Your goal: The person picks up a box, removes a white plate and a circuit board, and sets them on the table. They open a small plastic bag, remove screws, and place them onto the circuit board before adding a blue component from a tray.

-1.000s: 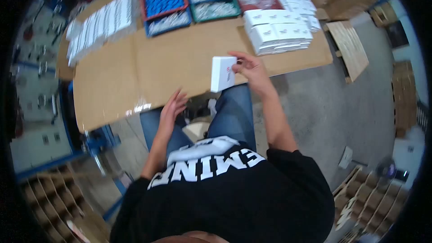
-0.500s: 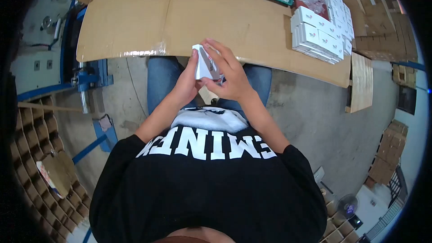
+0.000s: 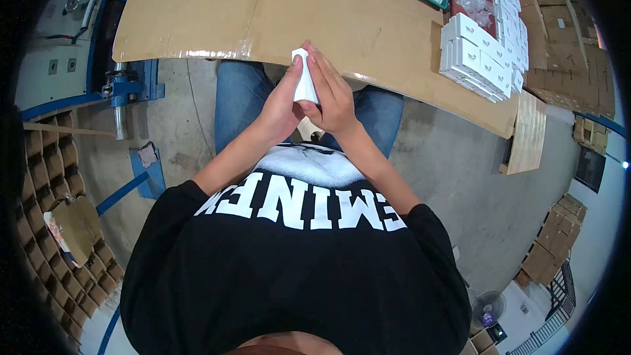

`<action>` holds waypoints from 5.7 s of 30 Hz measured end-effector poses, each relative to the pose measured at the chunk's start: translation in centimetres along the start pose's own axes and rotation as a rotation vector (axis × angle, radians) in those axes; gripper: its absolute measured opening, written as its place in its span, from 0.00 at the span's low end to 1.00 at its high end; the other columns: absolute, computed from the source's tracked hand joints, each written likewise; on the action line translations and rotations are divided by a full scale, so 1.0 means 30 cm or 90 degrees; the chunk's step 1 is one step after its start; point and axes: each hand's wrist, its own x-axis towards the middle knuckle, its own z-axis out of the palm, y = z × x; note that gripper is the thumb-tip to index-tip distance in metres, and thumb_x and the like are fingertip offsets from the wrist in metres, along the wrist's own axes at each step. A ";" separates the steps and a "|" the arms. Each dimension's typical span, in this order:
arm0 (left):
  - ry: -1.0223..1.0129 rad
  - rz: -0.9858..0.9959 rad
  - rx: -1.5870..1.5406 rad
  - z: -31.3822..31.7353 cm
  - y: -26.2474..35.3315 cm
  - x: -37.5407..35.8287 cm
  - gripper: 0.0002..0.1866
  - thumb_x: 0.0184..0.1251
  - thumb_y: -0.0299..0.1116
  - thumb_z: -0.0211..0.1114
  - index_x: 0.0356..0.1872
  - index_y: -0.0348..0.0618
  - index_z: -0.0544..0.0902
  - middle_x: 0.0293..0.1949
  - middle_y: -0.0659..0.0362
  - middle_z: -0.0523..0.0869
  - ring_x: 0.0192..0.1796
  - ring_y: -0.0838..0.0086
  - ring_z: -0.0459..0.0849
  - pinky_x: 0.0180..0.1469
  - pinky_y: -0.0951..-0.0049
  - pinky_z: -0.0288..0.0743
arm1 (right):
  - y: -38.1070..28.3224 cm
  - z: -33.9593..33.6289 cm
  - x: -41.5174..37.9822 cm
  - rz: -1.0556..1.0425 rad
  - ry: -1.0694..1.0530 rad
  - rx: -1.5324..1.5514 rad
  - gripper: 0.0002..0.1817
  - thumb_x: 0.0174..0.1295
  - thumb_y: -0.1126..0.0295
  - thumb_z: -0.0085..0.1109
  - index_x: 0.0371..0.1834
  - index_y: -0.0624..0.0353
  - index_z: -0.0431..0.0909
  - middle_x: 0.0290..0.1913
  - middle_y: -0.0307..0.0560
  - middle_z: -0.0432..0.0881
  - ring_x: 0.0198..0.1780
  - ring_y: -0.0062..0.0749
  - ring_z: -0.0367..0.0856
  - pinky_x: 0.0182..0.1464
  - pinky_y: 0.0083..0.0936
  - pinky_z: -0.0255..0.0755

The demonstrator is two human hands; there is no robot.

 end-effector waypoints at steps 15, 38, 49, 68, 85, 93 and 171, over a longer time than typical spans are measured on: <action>0.063 0.017 0.051 0.021 -0.027 0.044 0.37 0.83 0.59 0.45 0.83 0.49 0.52 0.71 0.59 0.69 0.67 0.73 0.71 0.66 0.73 0.69 | 0.026 -0.001 -0.017 0.018 0.045 0.011 0.36 0.80 0.49 0.40 0.65 0.79 0.72 0.63 0.73 0.78 0.65 0.63 0.79 0.65 0.43 0.76; 0.066 0.200 0.158 -0.015 -0.020 0.067 0.31 0.86 0.50 0.42 0.82 0.48 0.54 0.48 0.62 0.75 0.46 0.81 0.72 0.54 0.80 0.69 | -0.076 -0.015 0.014 0.335 0.039 0.152 0.29 0.70 0.63 0.61 0.68 0.72 0.73 0.67 0.68 0.77 0.69 0.58 0.77 0.66 0.41 0.73; 0.078 0.305 0.336 -0.039 -0.024 0.073 0.30 0.87 0.48 0.44 0.81 0.46 0.56 0.50 0.61 0.75 0.50 0.80 0.70 0.58 0.79 0.67 | -0.069 -0.006 0.003 0.183 -0.057 -0.014 0.23 0.74 0.71 0.51 0.64 0.80 0.72 0.64 0.73 0.77 0.64 0.63 0.79 0.65 0.43 0.74; 0.039 0.334 0.305 -0.042 0.008 0.079 0.28 0.86 0.38 0.45 0.81 0.45 0.57 0.69 0.57 0.69 0.58 0.77 0.71 0.64 0.74 0.66 | -0.100 -0.017 0.060 0.352 0.053 0.167 0.24 0.67 0.71 0.66 0.64 0.70 0.77 0.62 0.60 0.80 0.58 0.46 0.83 0.60 0.33 0.76; 0.093 0.429 0.387 0.003 -0.022 0.045 0.32 0.86 0.50 0.41 0.78 0.38 0.62 0.77 0.53 0.65 0.69 0.73 0.70 0.71 0.74 0.61 | -0.108 0.000 0.026 0.177 0.030 -0.007 0.20 0.73 0.73 0.55 0.61 0.78 0.77 0.61 0.65 0.79 0.56 0.53 0.82 0.57 0.37 0.77; 0.090 0.442 0.350 -0.013 -0.037 0.048 0.27 0.86 0.42 0.45 0.78 0.41 0.62 0.75 0.56 0.69 0.62 0.78 0.74 0.65 0.78 0.66 | -0.110 0.016 0.024 0.168 0.050 -0.002 0.19 0.74 0.73 0.54 0.61 0.77 0.77 0.61 0.65 0.79 0.56 0.53 0.83 0.57 0.36 0.78; -0.015 -0.001 -0.076 -0.008 -0.042 -0.012 0.36 0.80 0.68 0.38 0.66 0.49 0.73 0.56 0.59 0.83 0.58 0.71 0.84 0.58 0.67 0.79 | -0.029 -0.078 0.026 -0.071 -0.074 -0.055 0.45 0.68 0.37 0.54 0.64 0.77 0.73 0.66 0.71 0.75 0.66 0.64 0.77 0.67 0.54 0.70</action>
